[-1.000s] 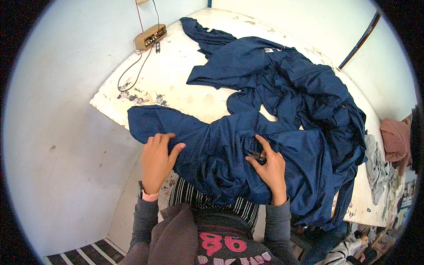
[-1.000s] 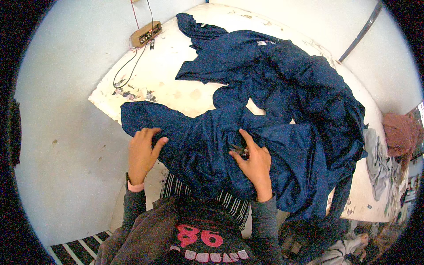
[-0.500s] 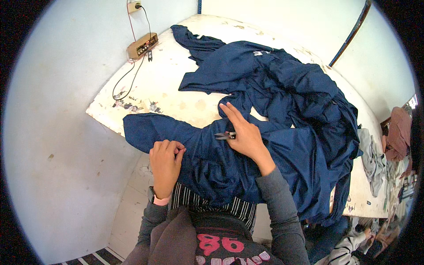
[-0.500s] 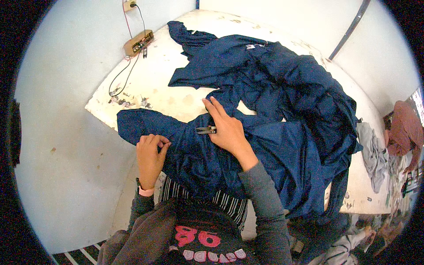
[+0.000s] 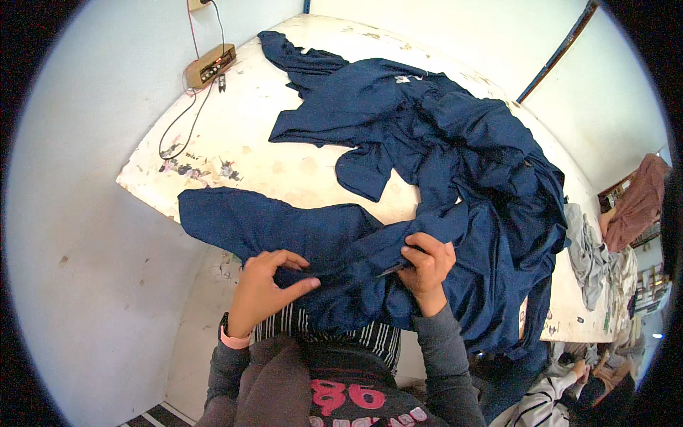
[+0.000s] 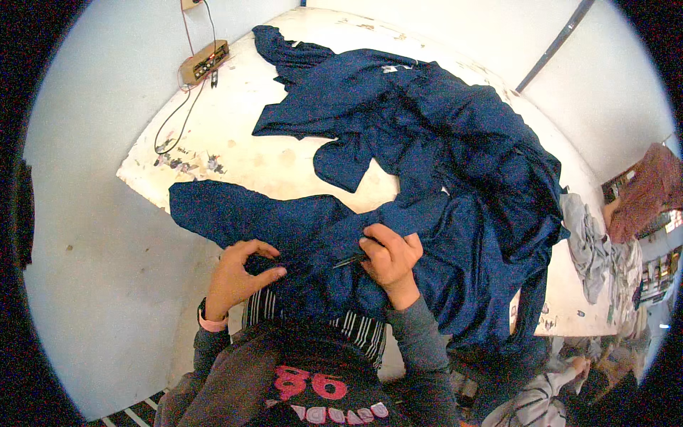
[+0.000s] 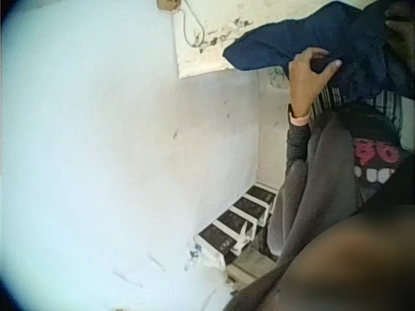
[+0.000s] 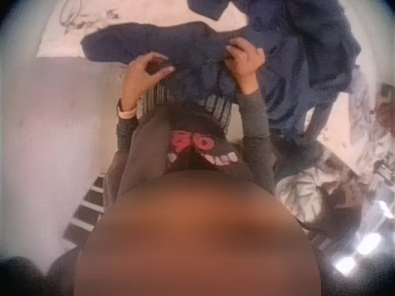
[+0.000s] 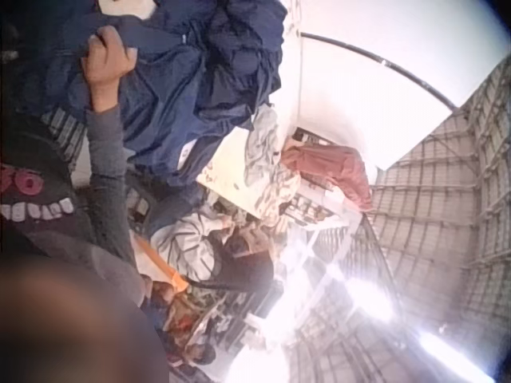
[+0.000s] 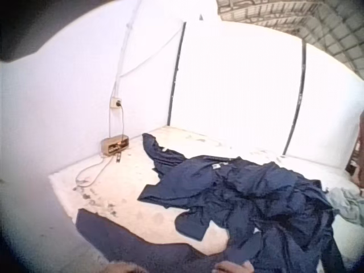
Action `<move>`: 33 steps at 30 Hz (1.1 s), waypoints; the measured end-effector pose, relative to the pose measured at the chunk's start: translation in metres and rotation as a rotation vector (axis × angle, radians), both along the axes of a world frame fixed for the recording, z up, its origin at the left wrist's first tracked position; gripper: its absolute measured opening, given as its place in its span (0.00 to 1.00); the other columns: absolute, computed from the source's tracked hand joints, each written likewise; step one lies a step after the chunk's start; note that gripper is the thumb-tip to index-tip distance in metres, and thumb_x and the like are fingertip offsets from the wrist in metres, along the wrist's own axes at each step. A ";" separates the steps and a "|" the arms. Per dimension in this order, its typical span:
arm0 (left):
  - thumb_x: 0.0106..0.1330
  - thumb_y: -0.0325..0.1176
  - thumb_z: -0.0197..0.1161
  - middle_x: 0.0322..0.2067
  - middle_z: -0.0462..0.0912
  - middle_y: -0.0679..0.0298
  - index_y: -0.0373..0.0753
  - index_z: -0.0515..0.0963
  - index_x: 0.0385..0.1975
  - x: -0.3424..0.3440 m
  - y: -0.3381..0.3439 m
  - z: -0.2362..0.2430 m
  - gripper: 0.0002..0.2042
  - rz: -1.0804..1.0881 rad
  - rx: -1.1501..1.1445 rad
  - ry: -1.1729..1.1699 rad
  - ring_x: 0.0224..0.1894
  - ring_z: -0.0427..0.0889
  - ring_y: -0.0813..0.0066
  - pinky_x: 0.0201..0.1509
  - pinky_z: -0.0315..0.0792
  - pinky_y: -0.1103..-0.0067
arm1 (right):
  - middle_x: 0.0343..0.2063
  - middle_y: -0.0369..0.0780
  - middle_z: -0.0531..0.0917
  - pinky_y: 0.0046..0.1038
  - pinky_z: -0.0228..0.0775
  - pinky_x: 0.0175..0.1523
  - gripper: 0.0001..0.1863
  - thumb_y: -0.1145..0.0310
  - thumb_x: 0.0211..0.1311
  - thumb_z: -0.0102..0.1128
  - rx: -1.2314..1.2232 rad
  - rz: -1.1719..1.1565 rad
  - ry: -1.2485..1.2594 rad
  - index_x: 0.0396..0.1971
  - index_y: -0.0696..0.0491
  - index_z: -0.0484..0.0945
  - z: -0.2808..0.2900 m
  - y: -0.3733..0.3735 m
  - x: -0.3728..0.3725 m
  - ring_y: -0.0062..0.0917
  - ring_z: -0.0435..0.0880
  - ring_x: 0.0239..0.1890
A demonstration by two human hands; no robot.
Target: The person uses a small blade to cut a dark blue garment laid on a white table. They repeatedly lift, fold, and reposition sections of the fabric while making small cuts along seams and edges. The garment remains on the table throughout the clip.
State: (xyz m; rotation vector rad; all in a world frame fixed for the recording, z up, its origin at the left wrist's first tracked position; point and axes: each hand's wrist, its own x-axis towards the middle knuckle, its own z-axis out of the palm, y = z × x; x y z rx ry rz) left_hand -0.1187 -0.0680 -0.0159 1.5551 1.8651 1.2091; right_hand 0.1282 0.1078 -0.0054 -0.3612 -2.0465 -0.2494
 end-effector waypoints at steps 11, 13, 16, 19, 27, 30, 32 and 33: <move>0.72 0.37 0.68 0.27 0.87 0.63 0.38 0.66 0.66 0.011 0.002 0.008 0.26 -0.311 -0.375 -0.451 0.33 0.82 0.82 0.38 0.72 0.81 | 0.34 0.41 0.83 0.34 0.61 0.30 0.12 0.73 0.34 0.65 -0.071 -0.086 0.183 0.18 0.51 0.70 -0.003 -0.006 0.008 0.31 0.78 0.30; 0.69 0.31 0.71 0.29 0.87 0.66 0.39 0.65 0.67 0.014 -0.001 0.009 0.29 -0.235 -0.246 -0.651 0.34 0.82 0.84 0.39 0.72 0.85 | 0.35 0.41 0.83 0.33 0.63 0.32 0.11 0.73 0.34 0.65 -0.112 -0.101 0.230 0.19 0.51 0.70 -0.005 -0.007 0.008 0.32 0.79 0.30; 0.65 0.23 0.72 0.34 0.87 0.66 0.40 0.63 0.69 0.014 -0.005 0.010 0.33 -0.030 0.009 -0.842 0.38 0.84 0.85 0.43 0.74 0.87 | 0.35 0.42 0.83 0.33 0.68 0.34 0.12 0.74 0.31 0.65 -0.174 -0.103 0.254 0.19 0.51 0.70 -0.009 -0.008 0.009 0.35 0.80 0.31; 0.65 0.20 0.70 0.42 0.88 0.61 0.40 0.62 0.70 0.011 -0.008 0.021 0.34 0.062 0.230 -0.924 0.43 0.86 0.81 0.51 0.78 0.85 | 0.40 0.42 0.84 0.33 0.72 0.36 0.14 0.74 0.31 0.67 -0.245 -0.119 0.177 0.20 0.52 0.71 -0.007 -0.011 0.011 0.36 0.81 0.33; 0.66 0.16 0.66 0.50 0.87 0.53 0.41 0.59 0.73 0.010 -0.013 0.042 0.36 0.013 0.185 -0.989 0.51 0.86 0.77 0.56 0.78 0.82 | 0.55 0.37 0.79 0.22 0.70 0.37 0.20 0.73 0.45 0.77 -0.954 0.186 -0.084 0.41 0.49 0.83 0.057 -0.032 0.008 0.23 0.82 0.37; 0.66 0.15 0.65 0.51 0.87 0.51 0.41 0.58 0.73 0.012 -0.010 0.045 0.37 -0.043 0.185 -0.988 0.52 0.85 0.77 0.58 0.77 0.81 | 0.53 0.36 0.81 0.18 0.68 0.36 0.22 0.75 0.48 0.76 -1.025 0.351 -0.059 0.47 0.50 0.85 0.076 -0.030 0.007 0.18 0.81 0.38; 0.66 0.15 0.65 0.52 0.87 0.51 0.41 0.57 0.74 0.015 -0.007 0.048 0.37 -0.056 0.162 -0.972 0.53 0.85 0.77 0.58 0.76 0.81 | 0.48 0.38 0.82 0.20 0.69 0.36 0.22 0.75 0.50 0.75 -0.966 0.392 -0.069 0.49 0.51 0.84 0.083 -0.029 -0.007 0.20 0.81 0.37; 0.66 0.15 0.64 0.52 0.86 0.51 0.41 0.56 0.74 0.016 -0.006 0.050 0.37 -0.062 0.150 -0.963 0.53 0.84 0.78 0.58 0.76 0.81 | 0.46 0.38 0.82 0.20 0.69 0.36 0.22 0.76 0.51 0.75 -0.939 0.411 -0.074 0.49 0.51 0.84 0.086 -0.030 -0.013 0.20 0.81 0.37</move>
